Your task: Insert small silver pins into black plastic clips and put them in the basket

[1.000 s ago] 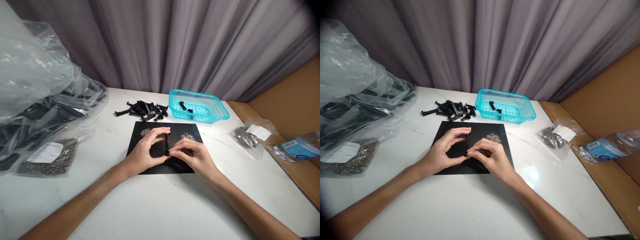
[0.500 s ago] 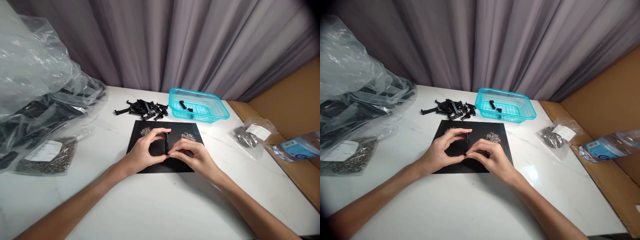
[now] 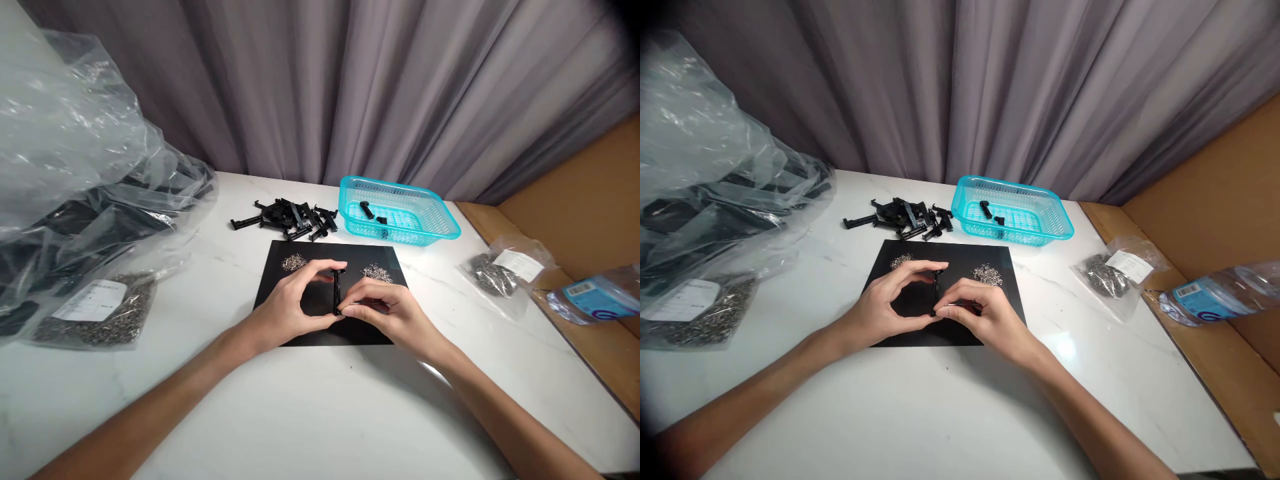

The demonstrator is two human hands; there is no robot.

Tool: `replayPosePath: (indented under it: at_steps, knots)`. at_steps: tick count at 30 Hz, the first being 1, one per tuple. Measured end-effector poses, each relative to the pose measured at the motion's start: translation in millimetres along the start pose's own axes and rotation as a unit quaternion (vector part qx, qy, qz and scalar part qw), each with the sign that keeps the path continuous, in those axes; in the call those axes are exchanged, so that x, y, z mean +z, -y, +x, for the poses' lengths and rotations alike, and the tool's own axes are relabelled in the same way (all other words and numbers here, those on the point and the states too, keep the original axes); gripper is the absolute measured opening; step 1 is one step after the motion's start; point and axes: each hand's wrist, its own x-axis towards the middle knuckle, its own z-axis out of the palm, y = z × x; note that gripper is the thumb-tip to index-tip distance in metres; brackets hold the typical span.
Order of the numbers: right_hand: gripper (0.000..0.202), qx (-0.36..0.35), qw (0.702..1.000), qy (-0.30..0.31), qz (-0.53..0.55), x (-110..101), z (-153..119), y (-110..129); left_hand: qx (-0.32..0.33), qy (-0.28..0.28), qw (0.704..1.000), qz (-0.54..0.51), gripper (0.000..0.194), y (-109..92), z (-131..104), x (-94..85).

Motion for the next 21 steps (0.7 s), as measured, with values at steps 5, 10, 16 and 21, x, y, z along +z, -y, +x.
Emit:
replayPosePath:
  at_steps: [5, 10, 16, 21]
  knots:
    - [0.012, -0.001, 0.999, 0.039, -0.007, -2.5, -0.8, -1.3, -0.001, 0.008, 1.0, 0.02, 0.07, -0.2, -0.7, -0.5]
    - [0.013, -0.017, 0.997, 0.06, -0.037, -5.1, -1.6, -1.3, -0.006, 0.015, 0.999, 0.034, 0.071, 1.8, -3.9, 0.7]
    - [0.015, -0.012, 0.995, 0.04, -0.093, -2.1, -1.2, -1.4, 0.015, 0.0, 0.998, 0.067, 0.068, 2.2, -4.7, 1.9]
    - [0.022, 0.047, 0.996, -0.001, -0.075, 5.3, -0.8, -6.0, 0.047, -0.024, 0.994, 0.095, 0.068, 2.4, -5.3, 2.9]
